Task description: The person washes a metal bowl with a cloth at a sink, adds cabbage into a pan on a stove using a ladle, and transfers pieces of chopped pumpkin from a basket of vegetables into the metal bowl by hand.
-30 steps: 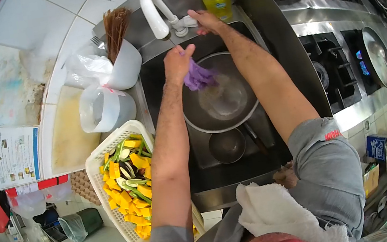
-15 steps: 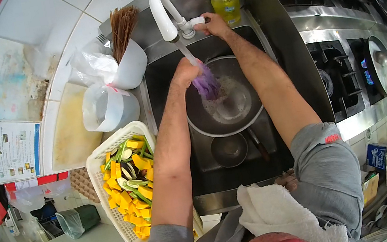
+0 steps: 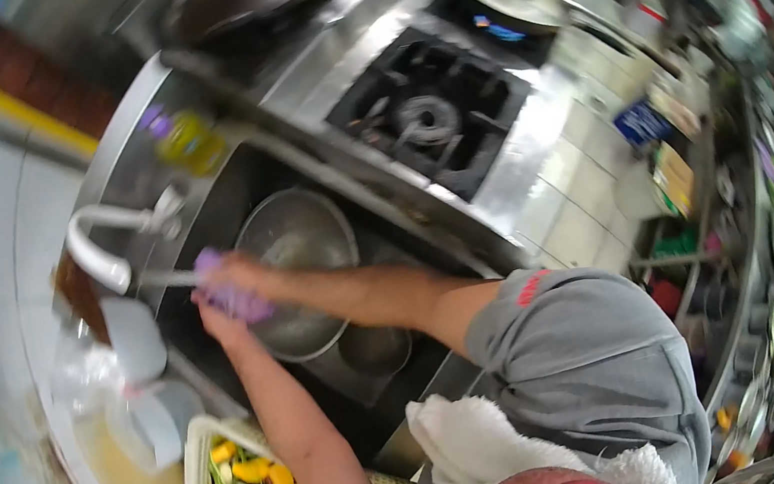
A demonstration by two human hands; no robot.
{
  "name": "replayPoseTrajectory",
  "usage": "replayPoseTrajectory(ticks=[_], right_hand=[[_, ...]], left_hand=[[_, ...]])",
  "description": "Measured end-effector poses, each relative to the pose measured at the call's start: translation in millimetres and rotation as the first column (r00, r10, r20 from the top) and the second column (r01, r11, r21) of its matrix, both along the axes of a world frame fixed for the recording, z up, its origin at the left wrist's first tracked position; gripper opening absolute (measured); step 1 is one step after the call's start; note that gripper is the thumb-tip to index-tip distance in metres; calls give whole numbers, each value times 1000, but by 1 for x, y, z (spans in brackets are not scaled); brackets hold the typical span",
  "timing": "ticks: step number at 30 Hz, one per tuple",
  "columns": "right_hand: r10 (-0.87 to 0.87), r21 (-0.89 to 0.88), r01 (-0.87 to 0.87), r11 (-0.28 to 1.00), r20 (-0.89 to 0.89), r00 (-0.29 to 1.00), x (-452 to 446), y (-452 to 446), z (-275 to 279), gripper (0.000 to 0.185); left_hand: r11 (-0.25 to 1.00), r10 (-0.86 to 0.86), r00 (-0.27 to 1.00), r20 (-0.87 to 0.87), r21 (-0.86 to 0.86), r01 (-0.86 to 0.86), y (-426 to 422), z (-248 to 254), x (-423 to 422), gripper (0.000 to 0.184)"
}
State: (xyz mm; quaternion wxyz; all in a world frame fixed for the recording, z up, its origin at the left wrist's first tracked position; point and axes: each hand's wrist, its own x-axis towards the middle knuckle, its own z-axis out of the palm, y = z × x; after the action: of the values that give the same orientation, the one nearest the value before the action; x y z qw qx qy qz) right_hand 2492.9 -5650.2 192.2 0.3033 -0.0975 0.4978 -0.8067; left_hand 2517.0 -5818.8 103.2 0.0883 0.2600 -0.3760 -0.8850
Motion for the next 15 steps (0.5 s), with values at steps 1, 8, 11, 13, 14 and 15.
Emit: replayPoseTrajectory(ticks=[1,8,11,13,14,15], right_hand=[[-55,18,55,998,1,998,14,-13,-6,26],[71,501,370,782,-662,746,28,-23,-12,22],[-302,524,410,747,-282,911,-15,-17,-66,17],[-193,525,400,751,-405,894,-53,-24,-136,25],[-407,474,441,762,-179,896,-39,-6,-106,32],[-381,114,367,923,145,913,-69,-25,-209,45]], left_hand=[[996,-70,997,16,46,70,5,-4,5,28],[991,-119,984,133,-53,127,61,34,9,28],[987,-84,982,172,-124,106,76,57,5,28],[991,-95,991,92,-84,102,62,55,-2,27],[993,-108,994,9,-48,109,48,58,-6,27],[956,-137,990,16,-260,136,47,63,-4,25]])
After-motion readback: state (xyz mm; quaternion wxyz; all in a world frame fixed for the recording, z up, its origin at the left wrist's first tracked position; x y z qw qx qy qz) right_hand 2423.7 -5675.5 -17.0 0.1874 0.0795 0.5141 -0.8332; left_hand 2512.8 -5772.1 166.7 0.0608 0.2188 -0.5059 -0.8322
